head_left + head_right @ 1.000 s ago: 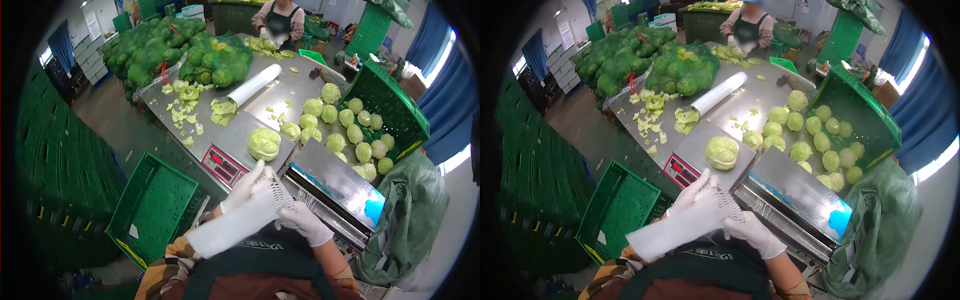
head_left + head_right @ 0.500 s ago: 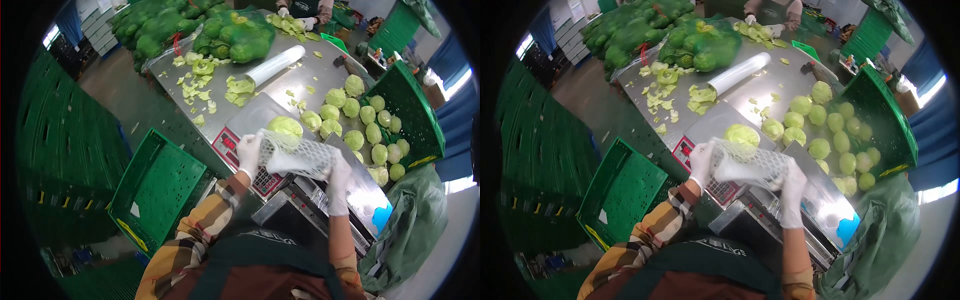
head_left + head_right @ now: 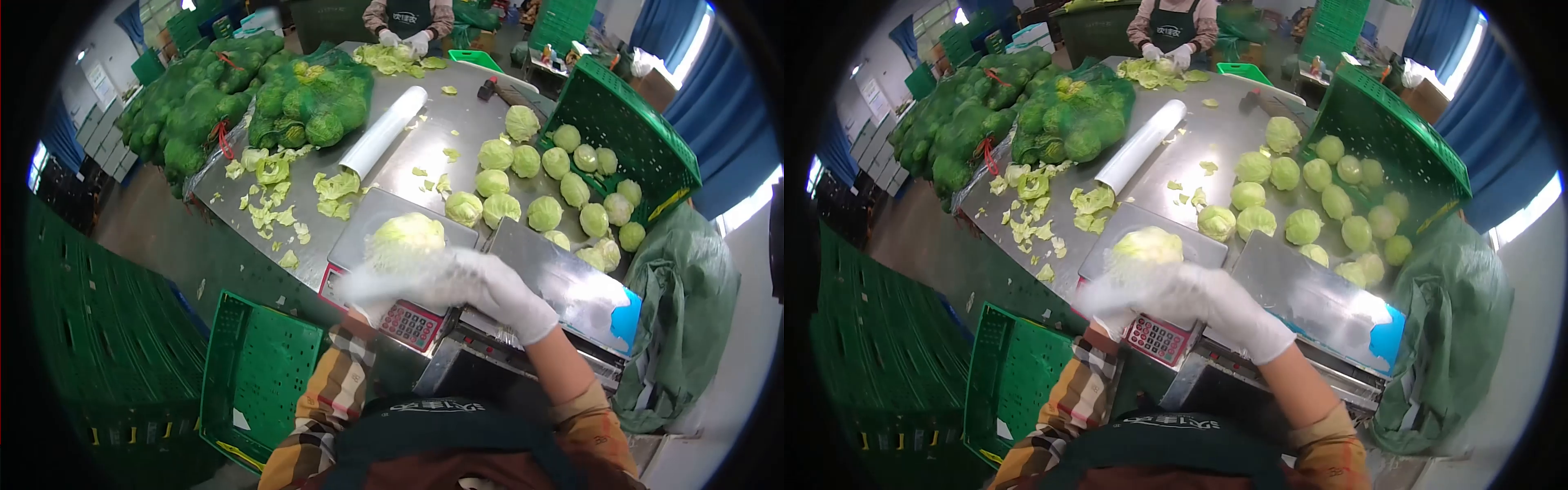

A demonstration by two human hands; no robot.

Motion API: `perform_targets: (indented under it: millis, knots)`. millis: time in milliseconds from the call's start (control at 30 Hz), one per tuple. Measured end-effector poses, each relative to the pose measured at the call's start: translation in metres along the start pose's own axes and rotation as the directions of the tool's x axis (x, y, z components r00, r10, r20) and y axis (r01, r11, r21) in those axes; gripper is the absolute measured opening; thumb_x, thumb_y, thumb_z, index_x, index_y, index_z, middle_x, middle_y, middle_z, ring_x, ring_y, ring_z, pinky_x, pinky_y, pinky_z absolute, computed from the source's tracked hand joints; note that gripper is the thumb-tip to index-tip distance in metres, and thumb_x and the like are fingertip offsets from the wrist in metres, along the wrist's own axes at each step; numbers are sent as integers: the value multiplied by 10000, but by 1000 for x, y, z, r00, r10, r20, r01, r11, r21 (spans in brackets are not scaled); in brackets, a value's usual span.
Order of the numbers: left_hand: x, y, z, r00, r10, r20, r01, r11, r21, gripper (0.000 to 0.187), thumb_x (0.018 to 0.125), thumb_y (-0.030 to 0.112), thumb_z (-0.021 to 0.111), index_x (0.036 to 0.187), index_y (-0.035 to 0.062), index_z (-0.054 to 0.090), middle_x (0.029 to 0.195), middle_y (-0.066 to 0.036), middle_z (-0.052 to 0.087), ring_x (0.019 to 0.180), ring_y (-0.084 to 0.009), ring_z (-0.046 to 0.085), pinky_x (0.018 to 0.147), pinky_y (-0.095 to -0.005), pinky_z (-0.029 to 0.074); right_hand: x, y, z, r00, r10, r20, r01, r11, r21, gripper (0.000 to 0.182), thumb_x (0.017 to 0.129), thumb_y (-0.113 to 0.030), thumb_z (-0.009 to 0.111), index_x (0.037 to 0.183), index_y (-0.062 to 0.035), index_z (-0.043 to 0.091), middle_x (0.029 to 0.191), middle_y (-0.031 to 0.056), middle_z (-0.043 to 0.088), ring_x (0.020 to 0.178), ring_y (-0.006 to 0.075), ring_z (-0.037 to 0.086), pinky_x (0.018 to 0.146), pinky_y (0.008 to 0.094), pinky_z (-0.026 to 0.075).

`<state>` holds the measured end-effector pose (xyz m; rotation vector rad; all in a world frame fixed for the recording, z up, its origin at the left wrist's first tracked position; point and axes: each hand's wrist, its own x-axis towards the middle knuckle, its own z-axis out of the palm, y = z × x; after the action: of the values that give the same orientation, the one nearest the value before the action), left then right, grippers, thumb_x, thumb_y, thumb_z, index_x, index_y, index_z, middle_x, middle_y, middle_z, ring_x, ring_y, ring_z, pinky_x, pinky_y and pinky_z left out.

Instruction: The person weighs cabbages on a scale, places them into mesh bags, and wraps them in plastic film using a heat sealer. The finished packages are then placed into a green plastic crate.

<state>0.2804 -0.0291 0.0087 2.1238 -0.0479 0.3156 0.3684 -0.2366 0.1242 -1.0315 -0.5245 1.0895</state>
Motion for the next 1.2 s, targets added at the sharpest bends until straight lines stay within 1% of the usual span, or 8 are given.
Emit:
perform_targets:
  millis: [233,333,467,800,900,967,1067,1200]
  knots:
    - [-15,79,29,993,-115,-39,-2,306,-952,533,911,362,554,1374,108,485,1351,-111,538,1290,-277,466,1148,-450,275,-82,-59,32,974,193,-115,-225,821,-525,281,956,-232,611,1047,22,688,724,12,656,559,64,563,489,199,443]
    - [-16,100,56,978,-99,182,206,395,-895,496,955,264,506,1415,98,421,1393,-110,499,1286,-247,467,1098,-410,353,-78,-48,25,822,-417,-388,298,895,-331,260,950,-227,616,940,24,684,701,24,646,555,68,578,479,204,441]
    - [-25,108,78,927,-45,372,357,405,-841,489,1020,287,404,1464,91,346,1445,-117,448,1316,-243,443,1077,-401,398,-92,-16,-16,630,-366,-685,422,902,-93,248,947,-202,618,851,22,662,735,59,664,566,100,606,507,236,472]
    - [-14,165,145,846,-96,525,517,-97,-851,484,1028,278,409,1451,51,351,1454,-140,421,1303,-238,456,1090,-424,399,-184,36,-88,636,-125,-761,-131,955,-266,338,932,-215,652,1101,78,649,975,129,698,908,160,640,830,306,513]
    - [18,169,147,862,-157,482,498,84,-863,521,1036,342,383,1447,23,359,1444,-140,444,1296,-236,470,1076,-395,407,-221,20,-105,523,-419,-742,120,898,-423,446,935,-194,641,1280,71,544,1186,152,635,1115,177,575,997,322,430]
    - [41,180,149,871,-198,449,488,261,-833,573,1042,407,357,1444,0,367,1433,-139,470,1291,-235,483,1062,-364,415,-248,-23,-78,708,-405,-579,608,765,210,487,984,-168,535,1412,28,414,1345,109,529,1230,165,506,1031,301,406]
    - [70,201,158,905,-74,418,357,663,-657,541,1046,390,389,1407,-11,431,1219,-112,621,1155,-201,568,1034,-334,427,-247,-13,-110,617,-482,-623,228,866,-445,625,945,-209,617,1442,52,342,1390,130,497,1269,179,466,1080,315,344]
    - [92,165,205,922,13,386,202,836,-511,563,1038,439,404,1263,-47,575,1065,-68,662,957,-103,571,863,-274,486,-256,9,-152,563,-395,-726,100,905,-414,518,950,-200,609,1368,68,461,1333,131,557,1237,172,495,1062,317,364]
